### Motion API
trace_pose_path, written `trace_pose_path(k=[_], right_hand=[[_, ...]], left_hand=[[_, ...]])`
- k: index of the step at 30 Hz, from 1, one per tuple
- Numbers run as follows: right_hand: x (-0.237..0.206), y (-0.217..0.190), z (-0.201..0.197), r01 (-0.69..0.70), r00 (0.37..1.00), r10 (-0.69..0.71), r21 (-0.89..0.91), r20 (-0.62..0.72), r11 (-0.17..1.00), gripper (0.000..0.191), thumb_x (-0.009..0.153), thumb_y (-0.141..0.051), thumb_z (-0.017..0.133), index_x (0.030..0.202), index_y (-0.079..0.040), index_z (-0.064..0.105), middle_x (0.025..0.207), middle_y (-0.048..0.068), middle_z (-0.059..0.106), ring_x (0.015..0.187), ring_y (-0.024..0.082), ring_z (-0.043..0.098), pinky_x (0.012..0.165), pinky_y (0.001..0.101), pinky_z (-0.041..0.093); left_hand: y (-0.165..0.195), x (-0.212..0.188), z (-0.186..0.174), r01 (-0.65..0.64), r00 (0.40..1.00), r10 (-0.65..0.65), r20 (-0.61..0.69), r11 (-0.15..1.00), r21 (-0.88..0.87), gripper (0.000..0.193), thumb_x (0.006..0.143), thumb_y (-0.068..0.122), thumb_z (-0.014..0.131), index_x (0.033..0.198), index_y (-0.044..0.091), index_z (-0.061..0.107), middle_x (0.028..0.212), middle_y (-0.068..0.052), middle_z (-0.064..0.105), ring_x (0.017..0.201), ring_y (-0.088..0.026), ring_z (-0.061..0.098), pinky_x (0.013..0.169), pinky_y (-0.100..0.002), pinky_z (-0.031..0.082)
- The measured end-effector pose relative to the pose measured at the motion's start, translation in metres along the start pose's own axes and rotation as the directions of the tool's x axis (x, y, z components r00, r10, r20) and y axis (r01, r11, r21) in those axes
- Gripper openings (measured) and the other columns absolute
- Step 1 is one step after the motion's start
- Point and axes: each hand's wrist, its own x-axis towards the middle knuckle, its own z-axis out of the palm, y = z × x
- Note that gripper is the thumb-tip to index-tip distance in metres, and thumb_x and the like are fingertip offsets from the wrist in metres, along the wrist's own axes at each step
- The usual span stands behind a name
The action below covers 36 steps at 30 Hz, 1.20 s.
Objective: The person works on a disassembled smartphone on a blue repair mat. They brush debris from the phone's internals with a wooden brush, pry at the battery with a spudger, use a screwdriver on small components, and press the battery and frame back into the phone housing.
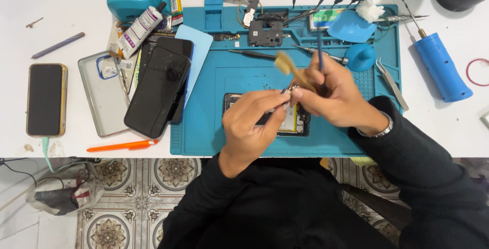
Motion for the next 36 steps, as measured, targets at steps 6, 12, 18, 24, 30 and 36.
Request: trace_pose_path(k=[6, 12, 18, 24, 30, 36], right_hand=[[0.002, 0.003, -0.008, -0.038, 0.99, 0.067, 0.221, -0.127, 0.975, 0.037, 0.103, 0.003, 0.062, 0.095, -0.015, 0.03, 0.087, 0.006, 0.058, 0.057, 0.004, 0.047, 0.045, 0.0206, 0.033], [0.0, 0.006, -0.015, -0.074, 0.983, 0.095, 0.134, -0.156, 0.988, 0.037, 0.102, 0.003, 0.062, 0.095, -0.015, 0.031, 0.091, 0.009, 0.061, 0.061, 0.004, 0.051, 0.043, 0.0201, 0.033], [-0.002, 0.007, -0.014, -0.066, 0.984, 0.087, 0.134, -0.154, 0.989, 0.036, 0.102, 0.003, 0.063, 0.097, -0.015, 0.032, 0.091, 0.009, 0.062, 0.063, 0.005, 0.053, 0.046, 0.0205, 0.035], [-0.004, 0.005, -0.014, -0.068, 0.984, 0.081, 0.084, -0.16, 0.994, 0.036, 0.103, 0.004, 0.063, 0.098, -0.014, 0.032, 0.091, 0.008, 0.061, 0.063, 0.005, 0.053, 0.047, 0.021, 0.036], [-0.003, 0.005, -0.015, -0.071, 0.981, 0.091, 0.116, -0.172, 0.991, 0.036, 0.102, 0.004, 0.063, 0.097, -0.014, 0.032, 0.092, 0.01, 0.062, 0.064, 0.006, 0.054, 0.046, 0.0203, 0.036], [-0.004, 0.004, -0.015, -0.034, 0.99, 0.047, 0.098, -0.133, 0.995, 0.036, 0.1, 0.003, 0.063, 0.096, -0.014, 0.032, 0.09, 0.013, 0.064, 0.056, 0.006, 0.056, 0.042, 0.0206, 0.04]], left_hand=[[0.067, 0.009, -0.026, -0.036, 0.992, -0.007, -0.125, 0.938, -0.344, 0.018, 0.072, 0.002, 0.064, 0.085, 0.003, 0.052, 0.08, -0.01, 0.055, 0.063, -0.027, 0.052, 0.062, -0.035, 0.045], [0.101, -0.016, -0.054, -0.011, 0.998, -0.031, -0.057, 0.783, -0.622, 0.015, 0.084, 0.004, 0.064, 0.086, 0.006, 0.049, 0.079, -0.007, 0.056, 0.062, -0.023, 0.049, 0.061, -0.034, 0.041], [0.104, -0.018, -0.049, -0.034, 0.998, -0.006, -0.058, 0.758, -0.651, 0.017, 0.085, 0.006, 0.067, 0.09, 0.005, 0.051, 0.081, -0.008, 0.056, 0.064, -0.022, 0.051, 0.062, -0.034, 0.043], [0.103, -0.017, -0.052, -0.032, 0.999, -0.001, -0.051, 0.765, -0.643, 0.019, 0.086, 0.009, 0.069, 0.094, 0.005, 0.052, 0.084, -0.008, 0.057, 0.066, -0.021, 0.052, 0.063, -0.034, 0.045], [0.103, -0.014, -0.049, -0.049, 0.998, 0.013, -0.062, 0.778, -0.626, 0.022, 0.087, 0.011, 0.071, 0.099, 0.005, 0.053, 0.087, -0.009, 0.057, 0.068, -0.021, 0.054, 0.064, -0.034, 0.046], [0.092, 0.001, -0.051, -0.017, 0.999, -0.002, -0.039, 0.885, -0.465, 0.026, 0.088, 0.014, 0.074, 0.103, 0.004, 0.055, 0.089, -0.009, 0.058, 0.07, -0.02, 0.056, 0.065, -0.033, 0.048]])
